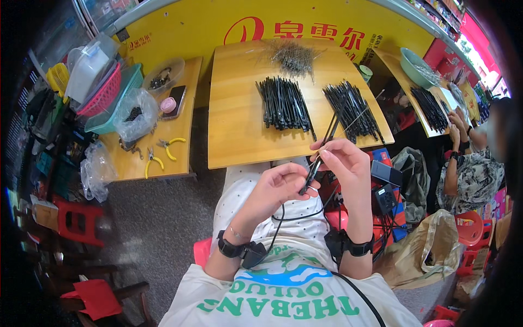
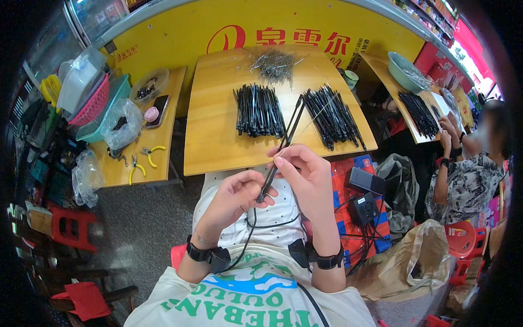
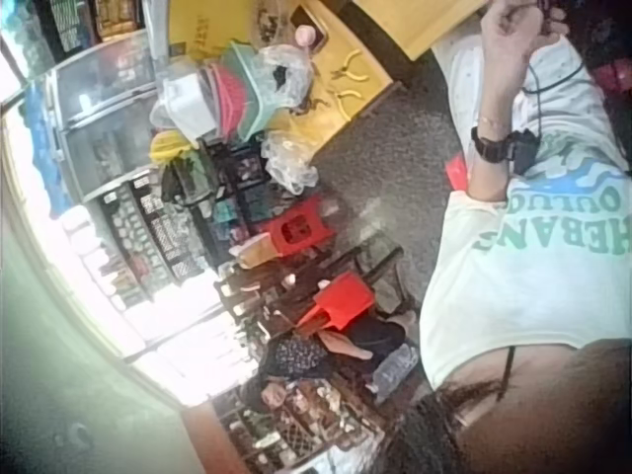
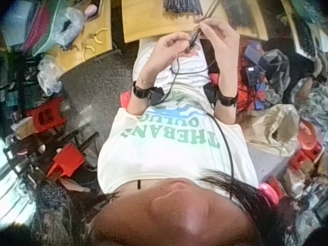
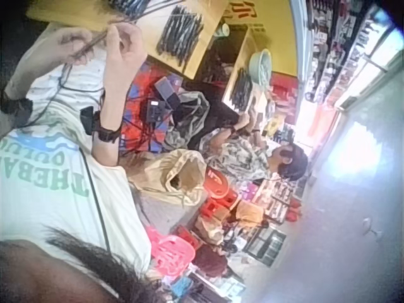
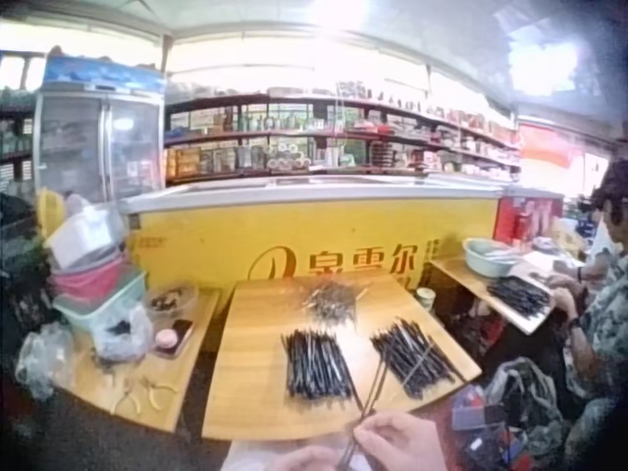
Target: Bundling and securing plastic zip ties using wire ties.
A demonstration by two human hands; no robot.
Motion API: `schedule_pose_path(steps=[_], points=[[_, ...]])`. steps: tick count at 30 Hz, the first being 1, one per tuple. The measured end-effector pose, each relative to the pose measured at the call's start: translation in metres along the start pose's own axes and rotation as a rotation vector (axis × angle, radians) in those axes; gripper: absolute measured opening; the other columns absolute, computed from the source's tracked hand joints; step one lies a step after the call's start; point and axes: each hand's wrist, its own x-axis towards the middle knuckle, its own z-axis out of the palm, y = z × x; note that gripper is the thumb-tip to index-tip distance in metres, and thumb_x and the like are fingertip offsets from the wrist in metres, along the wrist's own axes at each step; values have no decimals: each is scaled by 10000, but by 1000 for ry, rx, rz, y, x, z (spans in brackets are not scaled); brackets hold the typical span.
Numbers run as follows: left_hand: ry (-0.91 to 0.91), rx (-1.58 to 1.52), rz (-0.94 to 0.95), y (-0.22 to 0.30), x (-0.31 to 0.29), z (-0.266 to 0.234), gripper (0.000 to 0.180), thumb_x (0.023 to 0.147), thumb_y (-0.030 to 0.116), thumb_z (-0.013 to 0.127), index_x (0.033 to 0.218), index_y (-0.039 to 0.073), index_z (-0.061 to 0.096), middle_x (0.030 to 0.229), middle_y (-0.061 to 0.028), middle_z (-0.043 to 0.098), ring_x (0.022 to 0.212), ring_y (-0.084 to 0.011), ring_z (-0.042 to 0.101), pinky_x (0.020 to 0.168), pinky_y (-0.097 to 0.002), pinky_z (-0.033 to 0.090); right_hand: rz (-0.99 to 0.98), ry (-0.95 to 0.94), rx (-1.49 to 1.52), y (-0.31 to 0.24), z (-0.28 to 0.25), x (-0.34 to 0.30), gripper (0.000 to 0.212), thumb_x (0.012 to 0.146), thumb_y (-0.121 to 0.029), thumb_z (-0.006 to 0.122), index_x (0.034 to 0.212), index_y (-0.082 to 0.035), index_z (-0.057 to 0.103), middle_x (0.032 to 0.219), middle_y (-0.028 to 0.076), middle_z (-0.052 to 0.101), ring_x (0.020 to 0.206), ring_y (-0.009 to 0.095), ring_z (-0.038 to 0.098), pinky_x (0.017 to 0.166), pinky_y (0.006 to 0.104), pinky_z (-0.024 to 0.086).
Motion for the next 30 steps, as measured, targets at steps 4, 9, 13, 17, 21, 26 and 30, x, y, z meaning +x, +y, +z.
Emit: schedule_pose_path(steps=[4, 9, 13, 17, 21, 26, 30], points=[[-101, -170, 46, -11, 3, -15, 283, 869, 62, 629, 1128, -14, 544, 993, -128, 648, 852, -175, 647, 745, -268, 519, -46, -55, 55, 4, 1, 0, 92, 885, 7, 562, 964, 49, 583, 1138, 144, 586, 982, 170, 589, 817, 278, 487], [211, 250, 234, -3, 4, -4, 334, 824, 47, 694, 1125, -32, 573, 951, -77, 645, 848, -131, 637, 736, -218, 503, -298, 126, -131, 5, 2, 2, 86, 883, 30, 547, 964, 53, 563, 1163, 148, 531, 1022, 185, 564, 849, 299, 484], [296, 468, 305, -11, 8, -12, 321, 802, 45, 719, 1089, -35, 603, 926, -55, 645, 847, -108, 628, 741, -213, 503, -142, -52, 102, 4, 10, -2, 72, 873, 54, 541, 945, 47, 551, 1128, 138, 512, 1050, 184, 540, 856, 308, 488], [348, 591, 323, -8, 5, -4, 249, 800, 46, 722, 1018, -29, 627, 922, -48, 645, 842, -101, 626, 748, -221, 509, -279, -88, -32, 8, 21, -1, 89, 849, 75, 552, 934, 50, 546, 1102, 130, 507, 1047, 192, 537, 859, 303, 492], [403, 657, 324, -11, 7, -5, 233, 804, 33, 712, 1005, -35, 615, 925, -55, 646, 848, -111, 631, 765, -231, 515, -292, -40, -170, 7, 26, -2, 75, 846, 60, 562, 918, 52, 543, 1109, 131, 505, 1047, 200, 541, 872, 307, 492], [390, 563, 376, -13, 8, -6, 227, 806, 7, 693, 1004, -50, 600, 922, -82, 663, 872, -137, 650, 784, -252, 523, -287, 61, -344, 8, 25, -3, 70, 852, 19, 575, 908, 49, 547, 1094, 133, 523, 1017, 209, 568, 863, 322, 497], [367, 589, 390, -10, 9, -7, 198, 803, -24, 677, 980, -50, 592, 896, -102, 680, 870, -152, 663, 801, -262, 525, -167, 105, -514, 14, 15, 0, 92, 858, -22, 579, 896, 59, 555, 1016, 143, 570, 973, 202, 598, 828, 311, 502]])
